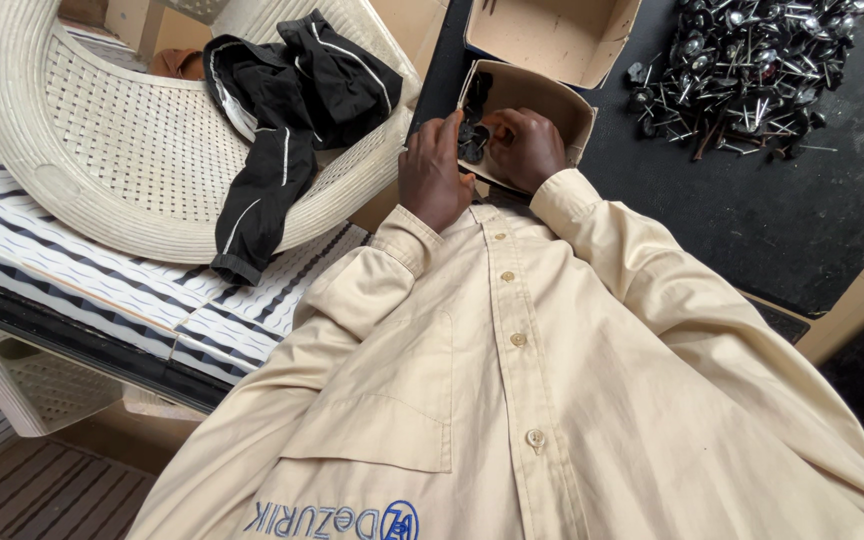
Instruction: The person picks up a small metal pin and a plastic component, slides the component onto the pin, and places the assembled unit into a cardboard container.
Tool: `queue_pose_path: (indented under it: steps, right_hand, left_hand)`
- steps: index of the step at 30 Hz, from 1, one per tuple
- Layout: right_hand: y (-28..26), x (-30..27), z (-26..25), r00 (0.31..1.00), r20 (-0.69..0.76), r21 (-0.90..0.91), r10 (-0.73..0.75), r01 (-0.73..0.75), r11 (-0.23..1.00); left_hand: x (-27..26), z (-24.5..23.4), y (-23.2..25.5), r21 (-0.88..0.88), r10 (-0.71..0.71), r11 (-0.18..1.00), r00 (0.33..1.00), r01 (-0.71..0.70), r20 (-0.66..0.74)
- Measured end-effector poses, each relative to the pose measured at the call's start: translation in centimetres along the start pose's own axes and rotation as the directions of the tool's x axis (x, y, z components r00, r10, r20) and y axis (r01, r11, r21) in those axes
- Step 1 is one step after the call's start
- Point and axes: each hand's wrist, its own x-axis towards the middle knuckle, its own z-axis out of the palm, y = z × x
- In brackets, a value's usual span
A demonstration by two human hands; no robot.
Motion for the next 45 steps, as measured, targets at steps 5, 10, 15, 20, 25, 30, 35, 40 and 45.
queue_pose_path:
  steps: [5, 10, 15, 20, 25, 30, 35, 40, 45]
  right_hand:
    - [0.0, 0.1, 0.0, 1.000, 0.017, 0.011, 0.010, -0.010, 1.000]
    - [-0.5, -0.1, -0.5, 1.000, -0.006, 0.019, -0.005, 0.005, 1.000]
    - [-2.2, -0.5, -2.0, 0.999, -0.021, -0.023, 0.043, -0.044, 0.999]
    - [-3.8, -2.0, -5.4, 0.993, -0.116, 0.102, -0.009, 0.021, 0.995]
    - [-3.7, -5.1, -8.6, 0.974, -0.224, 0.272, 0.017, 0.046, 0.961]
    - [-1.2, -8.2, -10.1, 0.899, -0.329, 0.490, 0.290, -0.101, 0.866]
    - [3.0, -10.8, -11.0, 0.792, -0.400, 0.468, 0.461, -0.256, 0.846]
    - [9.4, -13.1, -11.0, 0.628, -0.451, 0.556, 0.634, -0.358, 0.750]
    - [16.4, -14.9, -11.9, 0.572, -0.688, 0.270, 0.447, -0.370, 0.889]
  left_hand:
    - [0.1, 0.0, 0.2, 0.017, -0.021, 1.000, 1.000, 0.020, 0.016]
    - [0.0, -0.6, 0.7, 0.011, -0.015, 1.000, 1.000, 0.015, -0.008]
    - [-0.1, -1.6, 1.9, -0.093, 0.101, 0.988, 0.971, -0.124, -0.216]
    - [0.7, -2.0, 3.8, -0.117, 0.208, 0.961, 0.933, -0.251, -0.295]
    - [1.2, -1.7, 6.0, -0.165, 0.318, 0.907, 0.888, -0.387, -0.331]
    - [1.7, -0.6, 8.2, -0.262, 0.390, 0.848, 0.877, -0.461, -0.281]
    - [2.0, 0.3, 11.2, -0.337, 0.396, 0.837, 0.903, -0.431, -0.169]
    - [2.0, 0.9, 14.1, -0.406, 0.509, 0.743, 0.843, -0.532, -0.174]
    - [1.7, 2.1, 16.0, -0.415, 0.511, 0.766, 0.857, -0.491, -0.072]
